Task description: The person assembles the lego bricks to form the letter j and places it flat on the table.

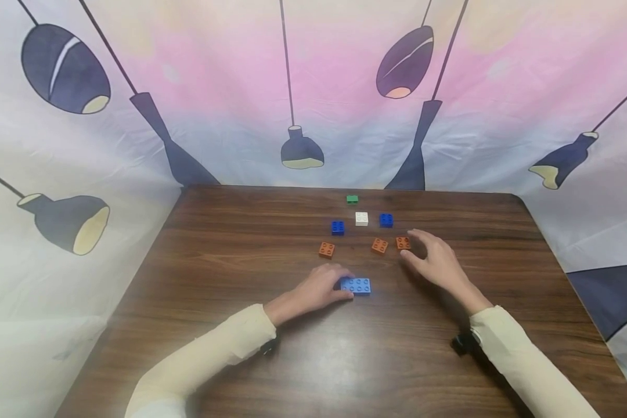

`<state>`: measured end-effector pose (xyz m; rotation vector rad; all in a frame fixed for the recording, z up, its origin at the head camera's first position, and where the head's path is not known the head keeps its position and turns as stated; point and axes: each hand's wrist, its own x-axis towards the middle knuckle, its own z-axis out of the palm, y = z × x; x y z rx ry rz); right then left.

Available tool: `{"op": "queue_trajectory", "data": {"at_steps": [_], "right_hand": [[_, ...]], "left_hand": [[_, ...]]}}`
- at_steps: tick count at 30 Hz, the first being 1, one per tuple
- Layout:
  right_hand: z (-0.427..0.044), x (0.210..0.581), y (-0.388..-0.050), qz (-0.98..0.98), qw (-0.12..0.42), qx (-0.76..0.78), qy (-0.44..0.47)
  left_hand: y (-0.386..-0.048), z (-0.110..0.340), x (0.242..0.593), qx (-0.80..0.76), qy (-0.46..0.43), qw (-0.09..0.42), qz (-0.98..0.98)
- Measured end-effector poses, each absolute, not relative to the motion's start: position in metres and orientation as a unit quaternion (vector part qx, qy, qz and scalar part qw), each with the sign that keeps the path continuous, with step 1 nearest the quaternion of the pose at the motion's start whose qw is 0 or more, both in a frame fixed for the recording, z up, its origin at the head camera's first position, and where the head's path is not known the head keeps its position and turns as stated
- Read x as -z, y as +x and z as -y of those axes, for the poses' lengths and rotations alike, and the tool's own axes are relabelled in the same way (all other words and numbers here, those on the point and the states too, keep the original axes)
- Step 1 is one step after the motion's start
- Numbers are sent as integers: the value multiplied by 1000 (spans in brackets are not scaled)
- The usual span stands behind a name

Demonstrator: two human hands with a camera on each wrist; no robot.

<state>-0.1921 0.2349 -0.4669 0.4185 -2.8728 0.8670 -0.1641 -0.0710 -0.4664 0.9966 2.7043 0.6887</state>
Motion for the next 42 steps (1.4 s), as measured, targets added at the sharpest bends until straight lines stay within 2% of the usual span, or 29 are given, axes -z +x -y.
{"op": "queue_trajectory", "data": {"at_steps": [28, 42], "right_hand": [[-239, 479, -214, 945, 7, -303, 122], [-240, 478, -223, 949, 3, -286, 133]], "left_hand": [[-184, 66, 468, -237, 322, 80, -913], [-188, 66, 466, -242, 318, 82, -913]]}}
